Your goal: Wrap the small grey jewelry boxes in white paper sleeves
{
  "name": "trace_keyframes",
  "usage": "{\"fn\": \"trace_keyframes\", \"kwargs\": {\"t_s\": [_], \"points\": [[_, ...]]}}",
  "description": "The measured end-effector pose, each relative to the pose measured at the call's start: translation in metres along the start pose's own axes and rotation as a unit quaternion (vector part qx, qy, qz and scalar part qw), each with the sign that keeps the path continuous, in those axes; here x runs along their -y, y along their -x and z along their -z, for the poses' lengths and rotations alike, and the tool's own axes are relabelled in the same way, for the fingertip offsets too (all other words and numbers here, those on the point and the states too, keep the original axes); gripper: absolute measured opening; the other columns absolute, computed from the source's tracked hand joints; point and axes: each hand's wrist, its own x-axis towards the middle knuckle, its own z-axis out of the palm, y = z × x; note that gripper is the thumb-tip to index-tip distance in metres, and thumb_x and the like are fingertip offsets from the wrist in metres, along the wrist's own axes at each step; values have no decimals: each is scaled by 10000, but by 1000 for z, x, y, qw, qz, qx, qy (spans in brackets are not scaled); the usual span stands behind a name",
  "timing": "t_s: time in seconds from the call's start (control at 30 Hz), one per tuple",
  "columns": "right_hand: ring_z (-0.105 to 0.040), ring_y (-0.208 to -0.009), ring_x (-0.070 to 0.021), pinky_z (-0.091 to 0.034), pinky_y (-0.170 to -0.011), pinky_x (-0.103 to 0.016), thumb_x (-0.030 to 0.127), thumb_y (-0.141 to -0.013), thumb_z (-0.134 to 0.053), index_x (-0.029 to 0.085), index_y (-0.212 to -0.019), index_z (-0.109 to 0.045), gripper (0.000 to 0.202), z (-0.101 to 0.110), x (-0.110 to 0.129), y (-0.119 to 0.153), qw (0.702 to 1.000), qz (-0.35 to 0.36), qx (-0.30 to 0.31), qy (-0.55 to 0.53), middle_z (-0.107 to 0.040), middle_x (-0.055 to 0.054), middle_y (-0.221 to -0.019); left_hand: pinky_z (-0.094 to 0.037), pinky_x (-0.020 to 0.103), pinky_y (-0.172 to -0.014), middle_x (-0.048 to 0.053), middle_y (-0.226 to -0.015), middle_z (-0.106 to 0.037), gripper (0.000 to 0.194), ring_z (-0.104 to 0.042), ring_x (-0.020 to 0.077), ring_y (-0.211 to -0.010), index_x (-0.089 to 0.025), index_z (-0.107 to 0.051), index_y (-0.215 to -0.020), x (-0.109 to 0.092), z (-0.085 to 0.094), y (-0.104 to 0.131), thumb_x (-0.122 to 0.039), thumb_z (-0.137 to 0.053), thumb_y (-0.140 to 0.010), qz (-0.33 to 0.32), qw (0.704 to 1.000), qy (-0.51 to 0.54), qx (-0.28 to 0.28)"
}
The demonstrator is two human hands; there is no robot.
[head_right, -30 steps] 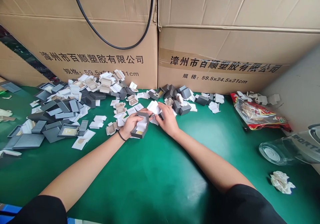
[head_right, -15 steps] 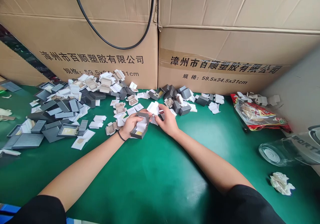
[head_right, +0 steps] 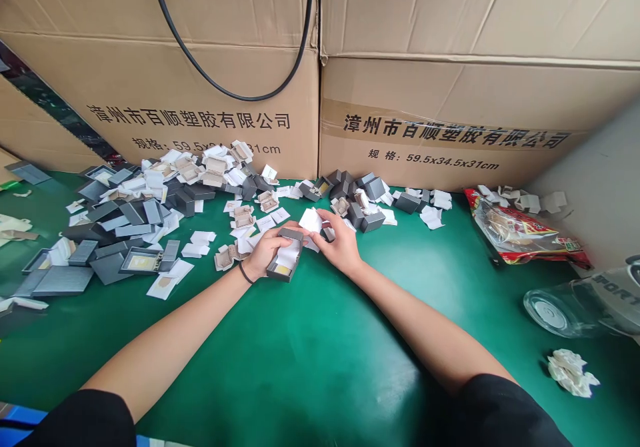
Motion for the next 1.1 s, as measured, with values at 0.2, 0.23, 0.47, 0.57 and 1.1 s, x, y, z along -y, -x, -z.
{"fn": "trace_keyframes", "kwargs": {"t_s": [0.2,0.23,0.47,0.57,1.1], "points": [[-559,-1072,-219,-541,-847,-379,362,-819,-549,232,-1187,-517,392,3,9,-1,999,32,6,-2,-561,-85,-1216,-412,263,-587,54,-913,-622,300,-561,154,-718,-205,-699,-839,0,3,0,-176,-501,-615,7,1000,-22,1],[-538,-1109,-226,-543,-846,-379,354,-820,-550,229,-1189,-517,391,3,10,-2,999,41,4,-8,-544,-91,-1239,-409,262,-581,54,-914,-625,301,-558,148,-701,-203,-698,-842,0,3,0,-176,-502,-615,10,1000,-19,1],[-558,-1063,-217,-550,-834,-362,352,-819,-557,214,-1161,-546,369,3,9,-2,999,50,13,-7,-586,-93,-1153,-393,254,-556,49,-978,-607,311,-554,140,-698,-206,-694,-869,0,2,1,-169,-505,-624,3,1000,-18,6],[-550,-1070,-216,-550,-839,-362,383,-813,-563,230,-1158,-540,378,2,8,-2,999,47,19,-3,-583,-82,-1147,-403,254,-561,47,-984,-608,316,-556,142,-710,-207,-698,-871,0,2,1,-159,-505,-625,-2,1000,-22,8],[-560,-980,-183,-554,-837,-350,368,-788,-590,257,-1123,-511,362,-2,1,-1,995,-46,-44,-74,-535,-51,-1090,-482,419,-831,54,-847,-675,551,-655,213,-821,-190,-471,-1265,-7,-4,-3,-234,-595,-729,-49,982,113,-142]]}}
